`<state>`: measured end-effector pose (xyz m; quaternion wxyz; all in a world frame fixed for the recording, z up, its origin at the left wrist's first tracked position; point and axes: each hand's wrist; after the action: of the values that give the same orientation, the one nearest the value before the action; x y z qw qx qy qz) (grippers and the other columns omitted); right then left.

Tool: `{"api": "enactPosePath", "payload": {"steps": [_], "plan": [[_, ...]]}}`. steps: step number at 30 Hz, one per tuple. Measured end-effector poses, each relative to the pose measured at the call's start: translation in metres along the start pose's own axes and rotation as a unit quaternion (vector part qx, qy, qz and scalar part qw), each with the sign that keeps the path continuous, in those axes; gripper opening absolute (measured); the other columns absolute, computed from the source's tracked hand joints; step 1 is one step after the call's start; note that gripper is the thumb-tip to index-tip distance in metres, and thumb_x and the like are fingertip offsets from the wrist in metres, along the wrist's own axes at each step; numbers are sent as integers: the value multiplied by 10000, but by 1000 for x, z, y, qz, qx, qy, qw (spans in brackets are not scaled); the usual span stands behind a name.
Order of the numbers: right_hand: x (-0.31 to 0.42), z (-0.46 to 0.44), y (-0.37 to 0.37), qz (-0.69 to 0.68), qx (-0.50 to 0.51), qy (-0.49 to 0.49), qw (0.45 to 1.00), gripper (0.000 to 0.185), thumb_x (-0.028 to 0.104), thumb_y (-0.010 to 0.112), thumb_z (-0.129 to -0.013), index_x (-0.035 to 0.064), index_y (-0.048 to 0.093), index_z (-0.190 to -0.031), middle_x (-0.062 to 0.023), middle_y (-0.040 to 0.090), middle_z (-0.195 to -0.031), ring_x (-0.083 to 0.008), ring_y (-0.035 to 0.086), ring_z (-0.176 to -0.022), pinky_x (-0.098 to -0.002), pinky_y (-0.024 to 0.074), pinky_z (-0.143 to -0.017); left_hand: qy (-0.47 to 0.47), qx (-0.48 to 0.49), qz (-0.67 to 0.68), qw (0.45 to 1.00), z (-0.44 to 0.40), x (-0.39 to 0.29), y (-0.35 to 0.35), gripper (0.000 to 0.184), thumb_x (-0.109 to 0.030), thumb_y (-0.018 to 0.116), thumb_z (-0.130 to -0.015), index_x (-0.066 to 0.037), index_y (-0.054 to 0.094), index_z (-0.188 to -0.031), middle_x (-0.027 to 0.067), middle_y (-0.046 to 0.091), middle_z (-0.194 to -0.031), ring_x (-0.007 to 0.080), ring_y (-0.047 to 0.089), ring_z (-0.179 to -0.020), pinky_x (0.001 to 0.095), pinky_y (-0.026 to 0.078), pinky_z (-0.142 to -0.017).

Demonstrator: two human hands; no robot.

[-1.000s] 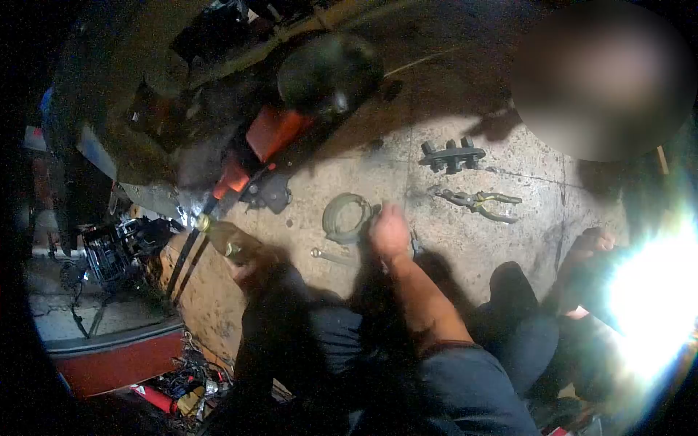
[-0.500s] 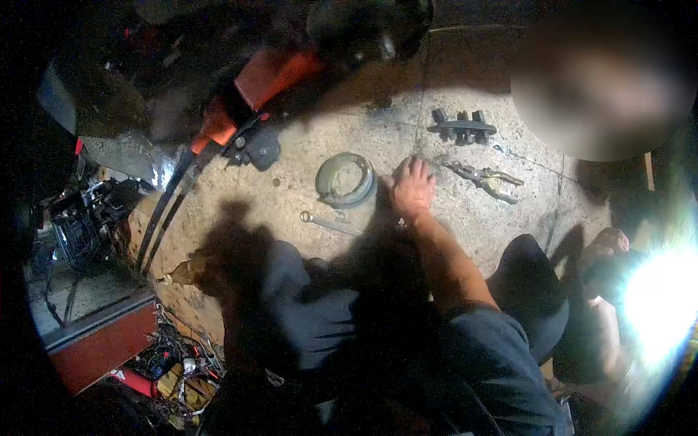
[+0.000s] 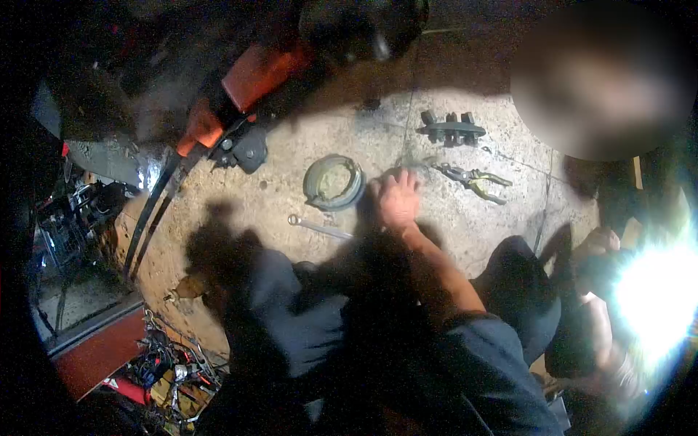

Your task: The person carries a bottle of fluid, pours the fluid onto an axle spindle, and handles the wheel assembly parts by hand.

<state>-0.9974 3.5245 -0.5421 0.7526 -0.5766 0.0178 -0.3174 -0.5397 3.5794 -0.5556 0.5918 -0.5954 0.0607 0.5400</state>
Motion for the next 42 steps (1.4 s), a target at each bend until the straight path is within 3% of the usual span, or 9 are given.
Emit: {"api": "enactPosePath", "payload": {"steps": [9, 14, 17, 18, 19, 24, 35, 40, 42], "plan": [[49, -62, 52, -39, -25, -75, 996, 347, 220, 561, -878, 34, 523, -1169, -214, 548, -1140, -381, 555, -1067, -456, 470, -907, -5, 183, -4, 983, 34, -59, 91, 509, -216, 741, -794, 45, 575, -1198, 219, 651, -1092, 296, 618, -1010, 367, 475, -877], [36, -62, 52, -83, 1, -81, 993, 267, 138, 578, -822, 55, 544, -1073, -195, 562, -1066, -382, 557, -1034, -454, 479, -890, 180, 239, -39, 953, 59, -175, 152, 482, -204, 727, -796, 68, 586, -1168, 240, 663, -1039, 289, 642, -949, 351, 477, -843], [23, -49, 61, -112, -20, -83, 990, 251, 126, 579, -811, 58, 552, -1051, -203, 562, -1029, -385, 561, -1012, -461, 486, -873, 145, 304, 12, 942, 37, -156, 199, 273, -171, 671, -869, 21, 644, -1061, 104, 678, -935, 165, 616, -810, 303, 485, -711], [18, -50, 75, -124, -32, -88, 988, 246, 124, 578, -812, 56, 551, -1048, -208, 561, -1034, -392, 561, -1002, -465, 486, -868, 56, 362, -33, 930, 38, -162, 199, 506, -257, 662, -847, 95, 556, -1194, 274, 649, -1066, 322, 640, -972, 361, 472, -868], [15, -50, 85, -138, -42, -93, 985, 241, 121, 576, -813, 55, 550, -1044, -213, 560, -1038, -400, 561, -993, -469, 487, -862, 107, 314, -43, 942, 31, -139, 216, 280, -172, 657, -884, 33, 637, -1073, 102, 675, -940, 174, 611, -819, 314, 480, -726], [31, -23, 49, -226, -35, -27, 973, 246, 72, 566, -817, 39, 520, -1056, -247, 558, -1010, -453, 533, -976, -507, 438, -851, -25, 316, 154, 936, 46, -136, 222, 234, -80, 633, -859, 38, 643, -1060, 77, 670, -923, 154, 604, -773, 291, 472, -671], [41, -19, 40, -220, -72, -43, 972, 205, 128, 614, -832, 47, 563, -1013, -210, 566, -941, -424, 532, -905, -477, 445, -787, -24, 355, 114, 927, 30, -116, 214, 532, -77, 714, -769, 161, 529, -1208, 213, 651, -1078, 242, 622, -976, 317, 475, -868], [45, -21, 24, -311, -241, -30, 919, 279, 167, 584, -879, 29, 543, -1118, -249, 563, -1038, -446, 536, -1006, -507, 447, -846, 21, 322, 93, 942, 45, -144, 201, 457, -127, 720, -773, 104, 598, -1147, 221, 680, -1033, 268, 657, -898, 351, 497, -802], [44, -24, 13, -303, -156, -34, 939, 256, 176, 577, -886, 39, 570, -1102, -237, 612, -999, -444, 572, -952, -501, 461, -820, 61, 337, -26, 939, 33, -142, 196, 395, -139, 715, -768, 64, 638, -1098, 219, 690, -1006, 283, 669, -899, 355, 501, -794]]}}
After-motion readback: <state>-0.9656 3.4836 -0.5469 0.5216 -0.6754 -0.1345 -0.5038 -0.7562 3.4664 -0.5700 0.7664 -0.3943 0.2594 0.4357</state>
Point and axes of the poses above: each hand's wrist, its own z-axis away from the middle knuckle, its own y-axis out of the palm, x = y × z
